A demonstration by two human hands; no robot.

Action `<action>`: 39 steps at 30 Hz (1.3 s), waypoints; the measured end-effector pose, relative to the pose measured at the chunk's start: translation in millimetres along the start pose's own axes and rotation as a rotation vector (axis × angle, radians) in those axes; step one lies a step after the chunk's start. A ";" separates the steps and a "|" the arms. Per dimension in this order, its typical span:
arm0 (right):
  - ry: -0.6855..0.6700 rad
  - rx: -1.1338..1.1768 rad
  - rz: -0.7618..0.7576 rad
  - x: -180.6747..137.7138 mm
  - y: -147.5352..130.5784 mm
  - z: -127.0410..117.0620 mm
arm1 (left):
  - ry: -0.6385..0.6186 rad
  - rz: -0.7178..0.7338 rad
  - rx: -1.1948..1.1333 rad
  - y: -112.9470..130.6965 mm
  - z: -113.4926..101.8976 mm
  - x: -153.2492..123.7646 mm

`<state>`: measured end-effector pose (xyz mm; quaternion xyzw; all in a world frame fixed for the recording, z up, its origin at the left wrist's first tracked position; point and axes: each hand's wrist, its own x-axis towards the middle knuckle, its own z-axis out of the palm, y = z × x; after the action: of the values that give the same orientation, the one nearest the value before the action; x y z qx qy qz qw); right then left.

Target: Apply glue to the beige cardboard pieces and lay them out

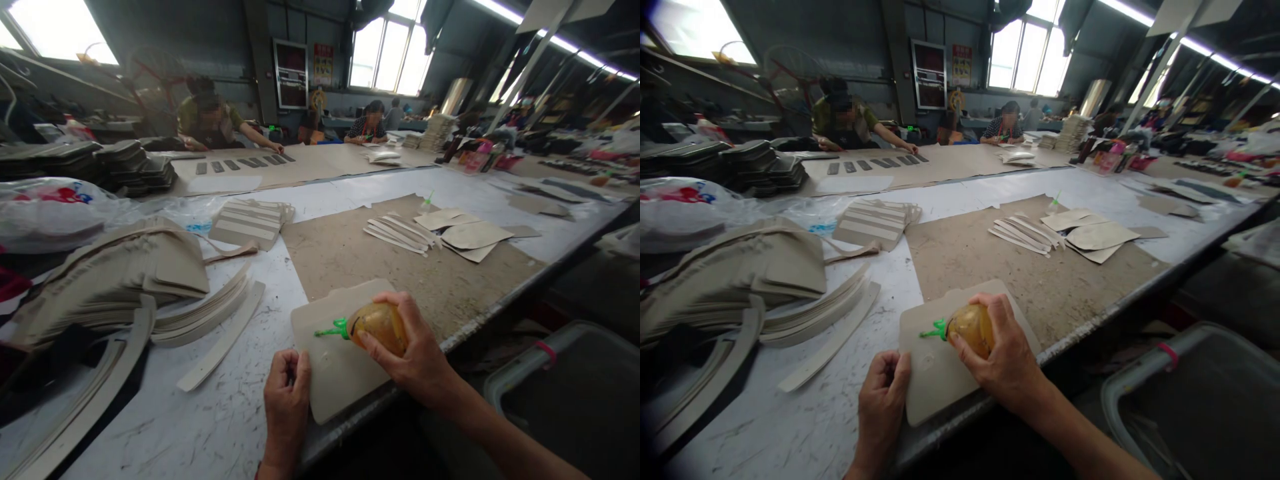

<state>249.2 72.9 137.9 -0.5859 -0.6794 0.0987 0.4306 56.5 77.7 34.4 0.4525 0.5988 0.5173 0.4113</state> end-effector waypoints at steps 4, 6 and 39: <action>0.013 -0.052 0.003 0.6 6.6 -9.5 | 0.002 -0.009 -0.002 -0.5 0.0 0.1; 0.011 -0.063 0.012 0.8 9.4 -13.0 | -0.001 -0.008 0.005 -1.3 -0.2 0.4; 0.217 -0.291 0.136 0.0 77.0 -80.7 | 0.139 -0.107 0.067 29.0 8.5 -9.1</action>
<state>360.5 65.7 137.9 -0.6936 -0.5951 -0.0354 0.4044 70.3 72.6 62.3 0.3963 0.6660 0.5044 0.3806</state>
